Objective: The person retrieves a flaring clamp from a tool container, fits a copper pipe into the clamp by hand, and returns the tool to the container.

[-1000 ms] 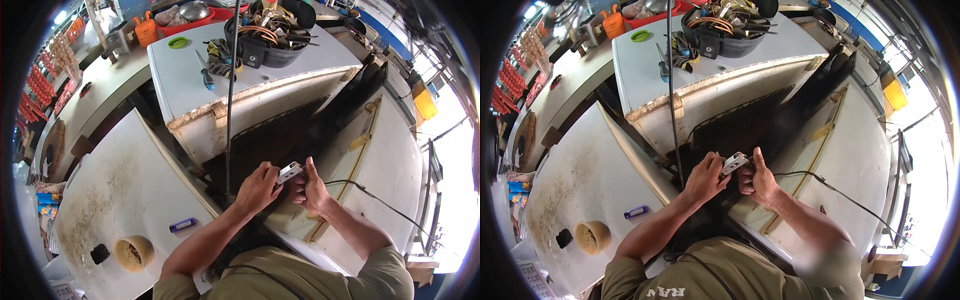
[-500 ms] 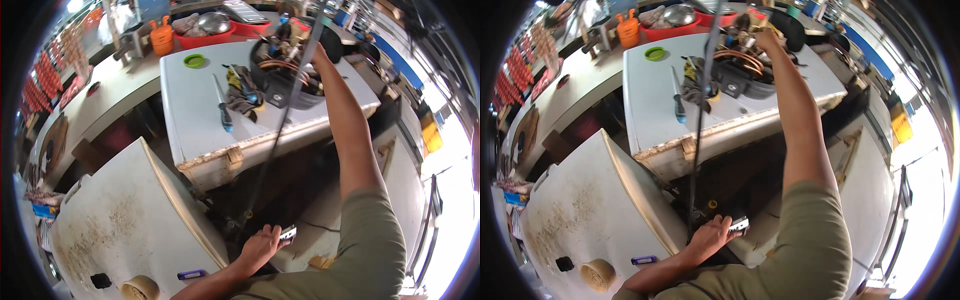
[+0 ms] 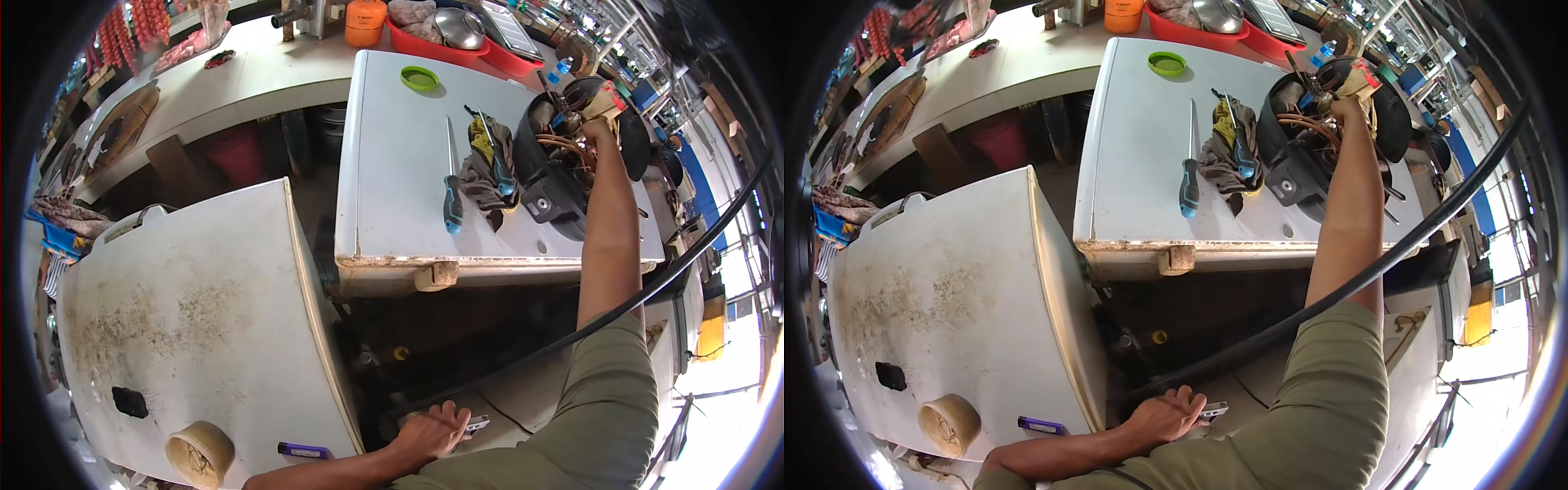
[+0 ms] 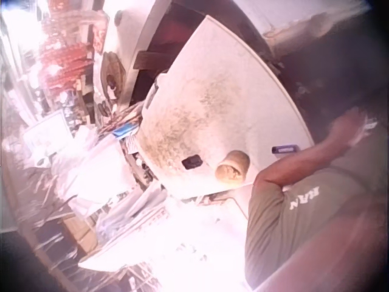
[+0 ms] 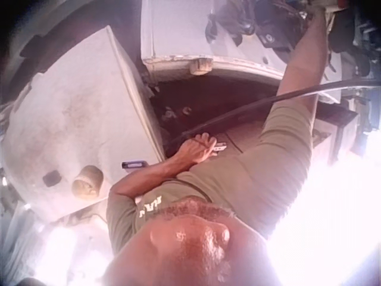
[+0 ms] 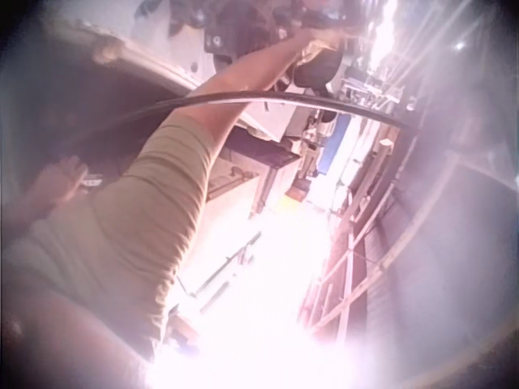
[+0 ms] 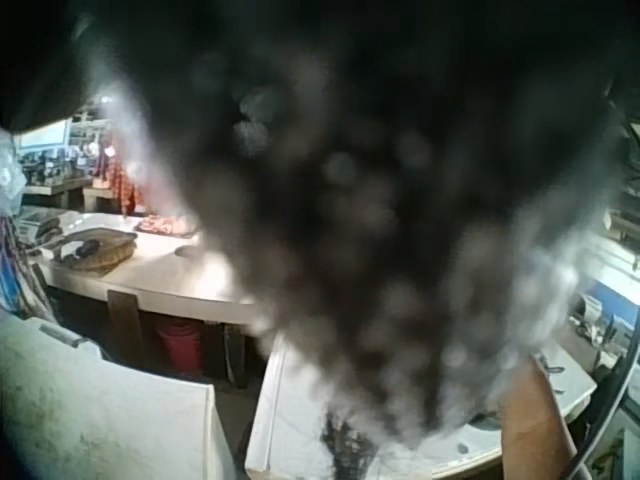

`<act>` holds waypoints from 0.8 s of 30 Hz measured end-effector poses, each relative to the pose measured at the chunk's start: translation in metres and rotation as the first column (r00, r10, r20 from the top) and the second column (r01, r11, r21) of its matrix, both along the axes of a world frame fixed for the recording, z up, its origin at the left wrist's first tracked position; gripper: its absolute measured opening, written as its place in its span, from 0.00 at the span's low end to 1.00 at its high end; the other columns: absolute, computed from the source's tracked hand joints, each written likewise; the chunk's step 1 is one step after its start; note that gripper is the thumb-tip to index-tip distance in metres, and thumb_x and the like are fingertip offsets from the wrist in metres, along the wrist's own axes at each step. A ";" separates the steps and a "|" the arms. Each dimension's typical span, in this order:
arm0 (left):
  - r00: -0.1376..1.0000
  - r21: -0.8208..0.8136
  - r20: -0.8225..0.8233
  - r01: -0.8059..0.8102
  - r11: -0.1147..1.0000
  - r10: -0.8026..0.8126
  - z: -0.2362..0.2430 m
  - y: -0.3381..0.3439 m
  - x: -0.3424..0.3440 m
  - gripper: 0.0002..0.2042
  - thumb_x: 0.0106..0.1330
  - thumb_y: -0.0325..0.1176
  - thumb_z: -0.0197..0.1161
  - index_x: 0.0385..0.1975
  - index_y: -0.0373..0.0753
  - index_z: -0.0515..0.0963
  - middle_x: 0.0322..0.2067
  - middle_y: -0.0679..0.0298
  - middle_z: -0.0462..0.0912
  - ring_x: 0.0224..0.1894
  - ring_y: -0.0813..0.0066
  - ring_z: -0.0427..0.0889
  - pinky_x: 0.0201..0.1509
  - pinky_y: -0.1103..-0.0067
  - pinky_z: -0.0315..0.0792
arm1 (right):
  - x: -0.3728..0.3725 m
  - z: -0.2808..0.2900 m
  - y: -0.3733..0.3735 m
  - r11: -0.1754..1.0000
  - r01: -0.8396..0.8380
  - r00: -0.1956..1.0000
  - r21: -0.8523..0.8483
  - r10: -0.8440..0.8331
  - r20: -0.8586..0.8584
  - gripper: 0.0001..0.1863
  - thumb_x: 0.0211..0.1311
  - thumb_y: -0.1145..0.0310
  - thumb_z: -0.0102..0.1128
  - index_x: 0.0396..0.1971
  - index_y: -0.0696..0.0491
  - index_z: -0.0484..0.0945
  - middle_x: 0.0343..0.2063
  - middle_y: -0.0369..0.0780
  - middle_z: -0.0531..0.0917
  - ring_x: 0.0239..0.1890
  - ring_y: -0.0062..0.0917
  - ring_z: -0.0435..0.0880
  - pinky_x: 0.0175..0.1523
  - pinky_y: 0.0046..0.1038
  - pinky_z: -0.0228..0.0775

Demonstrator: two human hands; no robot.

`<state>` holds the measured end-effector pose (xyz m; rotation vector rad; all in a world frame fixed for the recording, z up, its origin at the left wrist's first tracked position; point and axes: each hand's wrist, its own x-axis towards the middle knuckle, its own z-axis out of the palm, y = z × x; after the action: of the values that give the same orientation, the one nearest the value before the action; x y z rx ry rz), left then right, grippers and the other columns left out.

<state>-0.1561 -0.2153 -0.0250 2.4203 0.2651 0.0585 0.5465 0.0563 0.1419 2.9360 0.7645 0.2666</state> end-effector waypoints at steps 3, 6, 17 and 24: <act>0.998 0.005 0.017 0.061 0.998 -0.061 0.001 -0.002 0.001 0.22 0.76 0.54 0.64 0.44 0.38 0.74 0.34 0.55 0.77 0.30 0.59 0.85 0.22 0.66 0.77 | 0.004 0.000 -0.012 1.000 -0.030 0.999 0.006 0.030 0.029 0.41 0.65 0.58 0.67 0.73 0.64 0.66 0.72 0.57 0.72 0.72 0.44 0.77 0.76 0.39 0.68; 0.993 -0.030 0.109 0.058 0.998 -0.055 0.008 -0.005 0.002 0.22 0.75 0.54 0.65 0.43 0.38 0.73 0.33 0.56 0.78 0.30 0.60 0.85 0.22 0.67 0.77 | 0.007 -0.002 -0.023 0.963 -0.077 0.995 0.260 0.056 0.086 0.46 0.64 0.55 0.69 0.76 0.65 0.62 0.75 0.58 0.68 0.75 0.45 0.74 0.79 0.39 0.65; 0.997 0.046 0.055 0.059 0.997 -0.061 -0.001 -0.009 0.001 0.22 0.73 0.54 0.66 0.46 0.39 0.74 0.34 0.56 0.79 0.32 0.61 0.86 0.25 0.68 0.80 | 0.011 0.081 -0.045 0.035 -0.338 0.890 0.941 0.337 0.307 0.35 0.73 0.67 0.63 0.72 0.57 0.55 0.52 0.46 0.78 0.47 0.32 0.81 0.54 0.35 0.73; 0.990 0.032 -0.079 0.118 0.992 -0.115 0.001 -0.013 -0.004 0.22 0.72 0.54 0.67 0.42 0.39 0.73 0.36 0.56 0.79 0.35 0.60 0.86 0.28 0.67 0.82 | -0.006 0.139 -0.039 0.734 -0.276 0.847 0.621 0.491 -0.203 0.23 0.73 0.45 0.66 0.42 0.52 0.83 0.21 0.33 0.77 0.19 0.18 0.72 0.22 0.27 0.63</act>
<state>-0.1597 -0.2280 -0.0243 2.4733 0.1579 -0.0839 0.5405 0.0170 0.2809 3.3916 1.6368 -0.0325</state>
